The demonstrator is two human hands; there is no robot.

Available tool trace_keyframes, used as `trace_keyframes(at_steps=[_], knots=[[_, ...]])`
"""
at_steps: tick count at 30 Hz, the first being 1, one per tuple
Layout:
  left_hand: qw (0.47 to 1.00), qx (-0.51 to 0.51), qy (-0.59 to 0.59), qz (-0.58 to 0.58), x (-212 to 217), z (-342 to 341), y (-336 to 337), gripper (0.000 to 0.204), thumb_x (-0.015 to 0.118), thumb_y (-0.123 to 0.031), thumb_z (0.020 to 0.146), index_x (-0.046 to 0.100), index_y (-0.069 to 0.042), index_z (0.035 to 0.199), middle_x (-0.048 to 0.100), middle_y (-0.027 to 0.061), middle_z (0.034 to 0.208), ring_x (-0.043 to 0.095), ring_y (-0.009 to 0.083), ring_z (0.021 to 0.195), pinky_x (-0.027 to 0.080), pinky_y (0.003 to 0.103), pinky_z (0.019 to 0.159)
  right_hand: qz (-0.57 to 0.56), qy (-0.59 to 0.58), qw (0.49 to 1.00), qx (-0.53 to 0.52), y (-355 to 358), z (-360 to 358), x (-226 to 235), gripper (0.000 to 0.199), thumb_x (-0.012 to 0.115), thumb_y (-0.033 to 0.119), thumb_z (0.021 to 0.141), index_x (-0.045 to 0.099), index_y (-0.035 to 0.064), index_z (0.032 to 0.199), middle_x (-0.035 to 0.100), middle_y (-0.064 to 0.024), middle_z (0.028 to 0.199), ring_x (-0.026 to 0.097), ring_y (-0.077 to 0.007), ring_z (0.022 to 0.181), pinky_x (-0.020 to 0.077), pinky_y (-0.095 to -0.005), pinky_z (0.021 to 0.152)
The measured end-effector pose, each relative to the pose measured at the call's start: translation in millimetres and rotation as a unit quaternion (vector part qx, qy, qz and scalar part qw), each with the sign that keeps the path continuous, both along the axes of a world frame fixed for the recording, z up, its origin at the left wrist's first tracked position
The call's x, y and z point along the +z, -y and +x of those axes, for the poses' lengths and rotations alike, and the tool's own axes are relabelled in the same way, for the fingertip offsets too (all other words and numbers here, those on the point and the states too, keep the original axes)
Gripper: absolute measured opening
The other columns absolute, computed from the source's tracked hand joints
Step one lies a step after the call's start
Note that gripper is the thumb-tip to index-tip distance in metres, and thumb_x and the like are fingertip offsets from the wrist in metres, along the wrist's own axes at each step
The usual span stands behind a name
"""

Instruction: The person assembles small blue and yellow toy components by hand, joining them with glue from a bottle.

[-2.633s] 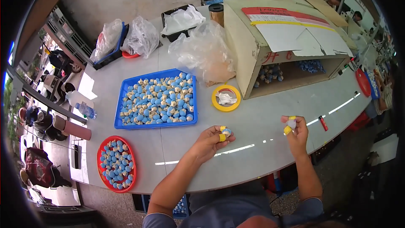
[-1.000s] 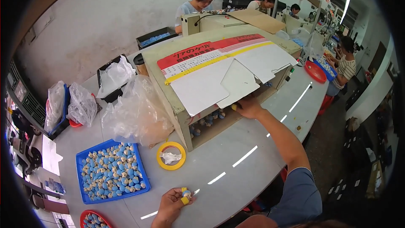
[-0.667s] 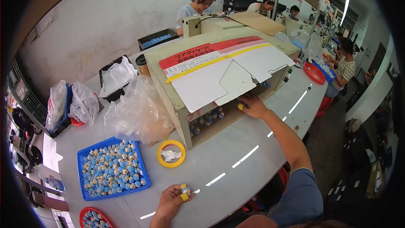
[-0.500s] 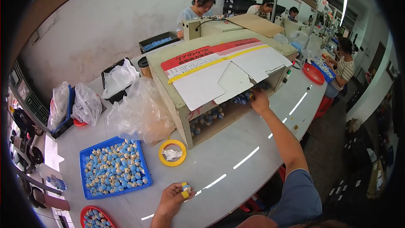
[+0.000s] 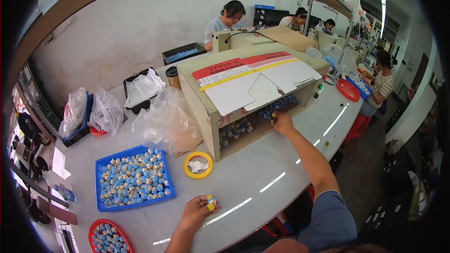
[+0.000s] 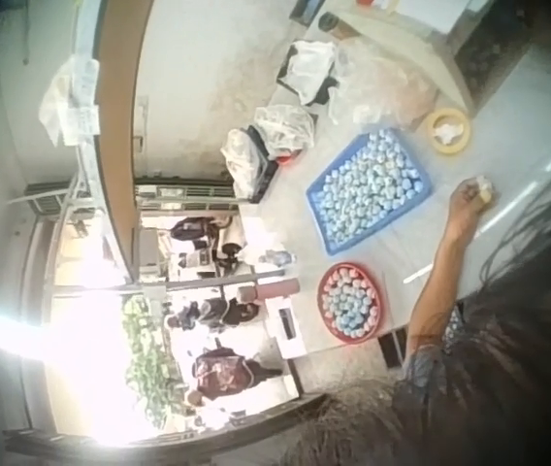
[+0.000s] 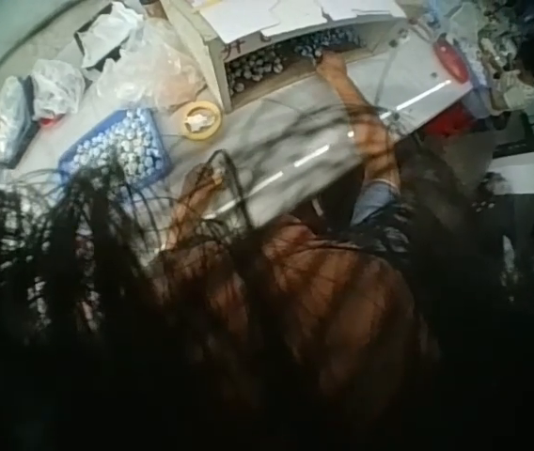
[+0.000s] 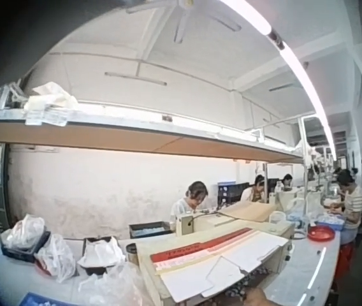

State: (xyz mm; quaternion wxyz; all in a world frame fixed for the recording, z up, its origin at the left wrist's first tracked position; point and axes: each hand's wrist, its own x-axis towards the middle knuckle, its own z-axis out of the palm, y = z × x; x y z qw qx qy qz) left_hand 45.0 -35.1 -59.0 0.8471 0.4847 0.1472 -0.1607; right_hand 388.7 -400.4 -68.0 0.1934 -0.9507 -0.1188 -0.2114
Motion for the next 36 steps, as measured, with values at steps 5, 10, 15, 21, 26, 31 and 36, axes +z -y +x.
trace_keyframes(at_steps=[5, 10, 15, 21, 26, 31, 36], knots=[[1.000, 0.025, 0.000, -0.013, -3, -3, -1, 0.030, 0.059, 0.003, 0.087, 0.050, 0.001, 0.116, 0.063, 0.0166, 0.108, 0.066, 0.0258, 0.094, 0.056, 0.033, 0.081, 0.166, 0.013, 0.983, 0.077, -27, -39, 0, 0.025, 0.064, 0.000, 0.075, 0.065, 0.0032, 0.099, 0.067, -0.0131, 0.081, 0.065, -0.0268, 0.074, 0.0516, -0.0362, 0.064], [0.999, 0.027, 0.018, -0.030, 0, 0, -2, 0.029, 0.062, -0.001, 0.087, 0.051, -0.002, 0.114, 0.063, 0.0141, 0.108, 0.066, 0.0247, 0.095, 0.055, 0.031, 0.080, 0.505, -0.316, 0.773, 0.216, -90, -152, 18, 0.021, 0.060, -0.005, 0.083, 0.059, -0.0023, 0.104, 0.063, -0.0049, 0.091, 0.059, -0.0106, 0.074, 0.0504, -0.0259, 0.067], [0.999, 0.039, 0.014, -0.035, 0, 5, -4, 0.032, 0.064, -0.004, 0.087, 0.048, 0.000, 0.113, 0.063, 0.0113, 0.105, 0.065, 0.0231, 0.095, 0.055, 0.030, 0.080, 0.497, -0.428, 0.693, 0.299, -147, -216, 37, 0.029, 0.061, -0.007, 0.081, 0.057, -0.0010, 0.109, 0.060, -0.0060, 0.102, 0.059, -0.0114, 0.081, 0.0502, -0.0255, 0.072], [0.997, 0.057, 0.027, -0.049, -8, -3, -1, 0.032, 0.066, -0.004, 0.084, 0.048, 0.000, 0.110, 0.064, 0.0122, 0.102, 0.066, 0.0212, 0.093, 0.055, 0.030, 0.078, 0.290, -0.326, 0.781, 0.447, -186, -237, 45, 0.033, 0.062, -0.012, 0.076, 0.057, -0.0009, 0.106, 0.057, -0.0065, 0.104, 0.057, -0.0126, 0.085, 0.0491, -0.0259, 0.076], [0.995, 0.087, 0.053, -0.008, -9, -3, 3, 0.033, 0.065, -0.003, 0.085, 0.047, 0.001, 0.112, 0.063, 0.0138, 0.105, 0.065, 0.0217, 0.097, 0.054, 0.031, 0.082, 0.280, -0.299, 0.788, 0.459, -194, -246, 32, 0.032, 0.062, -0.013, 0.072, 0.059, -0.0019, 0.102, 0.053, -0.0068, 0.102, 0.055, -0.0127, 0.085, 0.0479, -0.0247, 0.075], [0.995, 0.093, 0.040, 0.024, -3, -5, 5, 0.034, 0.062, 0.000, 0.084, 0.046, 0.003, 0.114, 0.062, 0.0159, 0.107, 0.064, 0.0218, 0.096, 0.054, 0.030, 0.084, 0.270, -0.291, 0.801, 0.448, -194, -248, 27, 0.031, 0.065, -0.013, 0.069, 0.060, -0.0029, 0.098, 0.058, -0.0078, 0.098, 0.057, -0.0149, 0.079, 0.0490, -0.0256, 0.072], [0.991, 0.102, 0.082, -0.009, -10, -3, 8, 0.032, 0.059, -0.002, 0.087, 0.044, 0.002, 0.116, 0.060, 0.0160, 0.111, 0.063, 0.0245, 0.101, 0.052, 0.031, 0.088, 0.223, -0.231, 0.836, 0.445, -195, -245, 28, 0.032, 0.065, -0.012, 0.068, 0.061, -0.0025, 0.097, 0.060, -0.0088, 0.096, 0.059, -0.0175, 0.077, 0.0503, -0.0278, 0.071]])
